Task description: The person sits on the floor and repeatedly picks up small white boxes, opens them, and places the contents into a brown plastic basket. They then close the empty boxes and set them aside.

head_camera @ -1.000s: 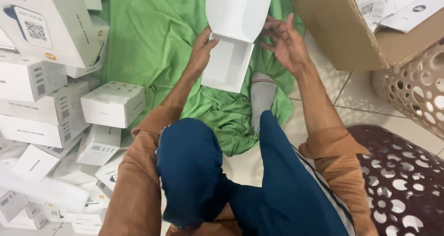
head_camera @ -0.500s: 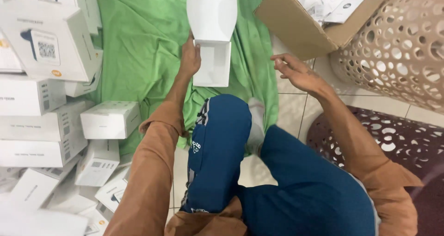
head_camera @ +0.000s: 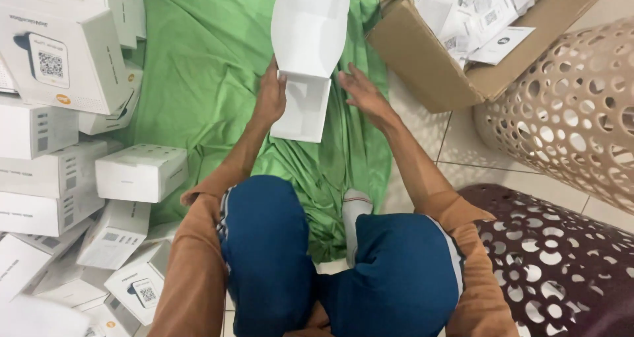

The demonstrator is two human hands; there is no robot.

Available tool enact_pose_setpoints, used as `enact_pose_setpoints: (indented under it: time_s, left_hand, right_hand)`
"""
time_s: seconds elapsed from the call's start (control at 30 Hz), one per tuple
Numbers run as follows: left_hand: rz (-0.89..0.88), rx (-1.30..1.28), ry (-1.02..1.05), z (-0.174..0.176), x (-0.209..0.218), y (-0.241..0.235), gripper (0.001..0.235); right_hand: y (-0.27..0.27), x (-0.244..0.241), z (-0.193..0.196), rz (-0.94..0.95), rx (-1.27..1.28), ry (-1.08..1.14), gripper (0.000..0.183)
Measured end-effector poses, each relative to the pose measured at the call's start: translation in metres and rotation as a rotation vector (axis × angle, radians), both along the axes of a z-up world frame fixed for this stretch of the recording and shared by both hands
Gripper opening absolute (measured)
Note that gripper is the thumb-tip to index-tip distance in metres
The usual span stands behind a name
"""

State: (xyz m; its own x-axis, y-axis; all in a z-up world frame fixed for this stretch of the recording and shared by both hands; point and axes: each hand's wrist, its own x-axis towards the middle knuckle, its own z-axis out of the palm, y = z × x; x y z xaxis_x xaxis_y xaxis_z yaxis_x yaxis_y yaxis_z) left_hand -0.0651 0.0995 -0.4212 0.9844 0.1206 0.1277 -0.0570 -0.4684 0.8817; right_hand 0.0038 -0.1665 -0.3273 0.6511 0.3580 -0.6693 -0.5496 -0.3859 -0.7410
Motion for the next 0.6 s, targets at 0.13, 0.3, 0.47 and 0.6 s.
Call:
enact_pose_setpoints:
  time_s: [0.13, 0.3, 0.47, 0.6]
  left_hand:
    - [-0.137, 0.0, 0.13, 0.04, -0.003, 0.012, 0.055]
    - [-0.485, 0.305, 0.577, 0.105, 0.008, 0.061, 0.076]
    - [-0.633, 0.549, 0.947, 0.127, 0.066, 0.081, 0.094]
    - [-0.513, 0.278, 1.262, 0.142, 0.137, 0.079, 0.1]
  right_hand:
    - [0.025, 0.006, 0.022, 0.156, -0.054, -0.013, 0.098]
    - [0.004, 0.011, -0.099, 0.427, -0.174, -0.45, 0.07]
    - [0.024, 0.069, 0.022, 0.501, -0.007, -0.048, 0.099]
    - [0.014, 0.117, 0.013, 0.629, 0.054, 0.149, 0.1]
